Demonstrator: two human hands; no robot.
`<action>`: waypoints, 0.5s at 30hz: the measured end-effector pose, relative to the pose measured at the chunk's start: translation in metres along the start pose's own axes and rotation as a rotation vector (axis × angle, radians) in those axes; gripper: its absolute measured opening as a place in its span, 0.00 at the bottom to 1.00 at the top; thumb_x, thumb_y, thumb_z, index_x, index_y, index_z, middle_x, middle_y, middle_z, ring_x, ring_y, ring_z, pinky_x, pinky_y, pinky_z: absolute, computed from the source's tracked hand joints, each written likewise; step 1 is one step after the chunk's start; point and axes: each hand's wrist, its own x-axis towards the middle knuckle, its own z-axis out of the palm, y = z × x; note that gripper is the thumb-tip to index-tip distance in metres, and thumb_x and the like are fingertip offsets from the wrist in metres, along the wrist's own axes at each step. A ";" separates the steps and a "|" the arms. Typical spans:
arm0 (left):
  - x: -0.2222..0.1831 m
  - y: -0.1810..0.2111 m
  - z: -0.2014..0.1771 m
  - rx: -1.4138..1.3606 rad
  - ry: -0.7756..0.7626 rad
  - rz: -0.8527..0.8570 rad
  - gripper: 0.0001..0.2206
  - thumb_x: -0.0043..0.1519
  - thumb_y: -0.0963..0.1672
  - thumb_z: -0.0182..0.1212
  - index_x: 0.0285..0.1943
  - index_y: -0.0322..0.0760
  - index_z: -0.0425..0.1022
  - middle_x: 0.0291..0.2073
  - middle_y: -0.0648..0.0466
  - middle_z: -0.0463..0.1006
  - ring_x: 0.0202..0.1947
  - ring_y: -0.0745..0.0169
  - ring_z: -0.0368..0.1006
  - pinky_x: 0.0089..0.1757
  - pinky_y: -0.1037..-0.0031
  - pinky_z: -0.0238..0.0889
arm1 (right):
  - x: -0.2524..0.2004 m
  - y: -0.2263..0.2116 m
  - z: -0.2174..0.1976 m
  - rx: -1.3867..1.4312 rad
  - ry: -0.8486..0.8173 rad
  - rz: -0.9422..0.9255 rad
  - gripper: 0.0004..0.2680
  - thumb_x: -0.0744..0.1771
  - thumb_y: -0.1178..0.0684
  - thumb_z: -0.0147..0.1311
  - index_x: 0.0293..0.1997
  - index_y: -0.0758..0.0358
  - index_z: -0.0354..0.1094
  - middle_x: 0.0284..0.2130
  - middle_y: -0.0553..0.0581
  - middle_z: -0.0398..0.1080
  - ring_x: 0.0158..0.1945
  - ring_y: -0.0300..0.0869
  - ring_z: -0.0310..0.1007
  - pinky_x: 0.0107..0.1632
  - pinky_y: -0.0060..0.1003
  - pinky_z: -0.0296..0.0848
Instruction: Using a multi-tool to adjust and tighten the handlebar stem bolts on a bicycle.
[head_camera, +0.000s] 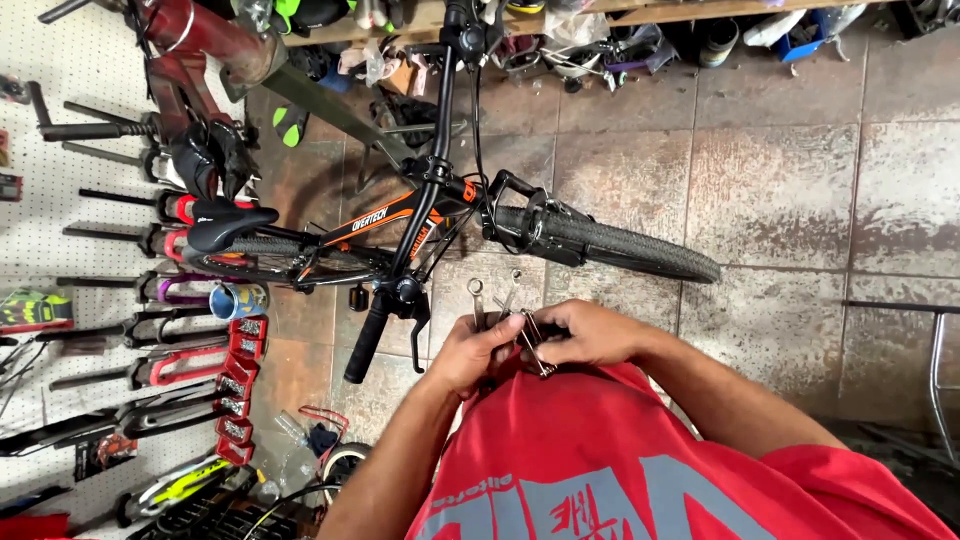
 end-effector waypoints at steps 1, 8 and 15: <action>-0.010 0.011 0.006 -0.026 0.006 -0.027 0.20 0.60 0.47 0.75 0.21 0.32 0.71 0.08 0.51 0.62 0.06 0.69 0.53 0.12 0.79 0.49 | -0.001 0.011 0.003 0.045 0.042 -0.027 0.13 0.66 0.52 0.60 0.52 0.68 0.77 0.36 0.63 0.82 0.40 0.46 0.76 0.49 0.46 0.77; -0.031 0.038 0.016 -0.021 0.120 -0.149 0.21 0.61 0.49 0.71 0.22 0.32 0.70 0.09 0.49 0.62 0.06 0.66 0.52 0.12 0.77 0.44 | -0.008 0.034 0.031 -0.481 0.411 -0.283 0.09 0.70 0.47 0.58 0.49 0.59 0.75 0.36 0.60 0.82 0.41 0.55 0.83 0.42 0.49 0.81; -0.003 0.016 0.020 0.010 0.090 -0.174 0.22 0.60 0.51 0.69 0.22 0.28 0.72 0.08 0.49 0.60 0.05 0.67 0.51 0.11 0.77 0.43 | -0.018 0.020 0.026 -0.733 0.177 -0.092 0.09 0.70 0.45 0.51 0.47 0.58 0.69 0.37 0.59 0.80 0.43 0.56 0.82 0.45 0.52 0.81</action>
